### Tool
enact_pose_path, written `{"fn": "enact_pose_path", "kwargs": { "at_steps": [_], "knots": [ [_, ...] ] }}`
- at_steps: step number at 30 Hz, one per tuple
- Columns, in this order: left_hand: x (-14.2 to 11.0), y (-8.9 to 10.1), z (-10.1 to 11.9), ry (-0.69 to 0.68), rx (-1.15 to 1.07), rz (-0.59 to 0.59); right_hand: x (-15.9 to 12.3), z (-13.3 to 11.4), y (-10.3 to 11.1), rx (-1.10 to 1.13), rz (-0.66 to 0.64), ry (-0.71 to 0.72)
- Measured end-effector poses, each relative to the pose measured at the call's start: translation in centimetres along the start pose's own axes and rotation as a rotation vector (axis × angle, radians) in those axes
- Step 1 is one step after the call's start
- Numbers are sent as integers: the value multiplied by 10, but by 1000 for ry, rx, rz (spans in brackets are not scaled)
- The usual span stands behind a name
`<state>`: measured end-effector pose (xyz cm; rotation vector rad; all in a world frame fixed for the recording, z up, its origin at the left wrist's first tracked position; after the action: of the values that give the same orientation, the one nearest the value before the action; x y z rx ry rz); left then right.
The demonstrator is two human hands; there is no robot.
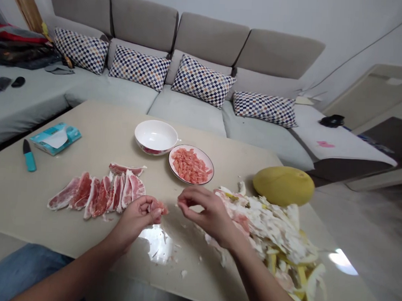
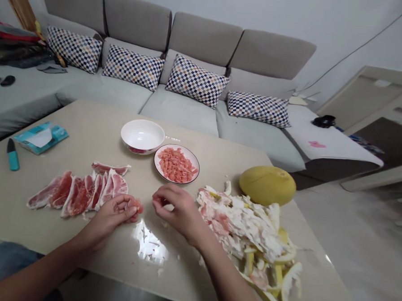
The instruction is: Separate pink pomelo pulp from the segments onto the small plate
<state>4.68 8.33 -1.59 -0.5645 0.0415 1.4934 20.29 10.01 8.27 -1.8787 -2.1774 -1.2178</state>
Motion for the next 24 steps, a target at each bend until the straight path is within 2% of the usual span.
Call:
{"fn": "enact_pose_path", "kwargs": {
  "at_steps": [2,5,8,11,12,14,16,18,24],
  "knots": [
    [0,0,-4,53,-42,-18,15,17,16,-29,89,-20],
    [-2,-2,-10,132,-100,-41,35,60,36,-57,225,-151],
    [-4,-3,-11,166,-123,-46,40,85,41,-101,286,-208],
    [-4,-2,-10,161,-111,-36,21,72,26,-94,270,-222],
    [-4,-2,-9,151,-104,-33,11,62,16,-66,220,-230],
    [-5,-3,-7,125,-95,-33,-12,42,-11,128,47,-319],
    [-6,-5,-5,102,-84,-36,-30,24,-26,189,9,-338],
    [-8,-7,-3,85,-68,-36,-39,14,-33,201,41,-355],
    [-9,-9,0,17,-38,-39,-48,12,-38,180,138,-373]
  ]
}}
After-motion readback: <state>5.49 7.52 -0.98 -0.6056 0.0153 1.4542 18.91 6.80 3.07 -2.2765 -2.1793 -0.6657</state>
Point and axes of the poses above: each hand's wrist, its own x-axis towards the middle knuckle, its own y-axis out of the back of the hand, z = x × y, the point moved 7 cm from there along x, towards the middle knuckle, and after that the axes turned 10 degrees about z, right-handed, at the moved point
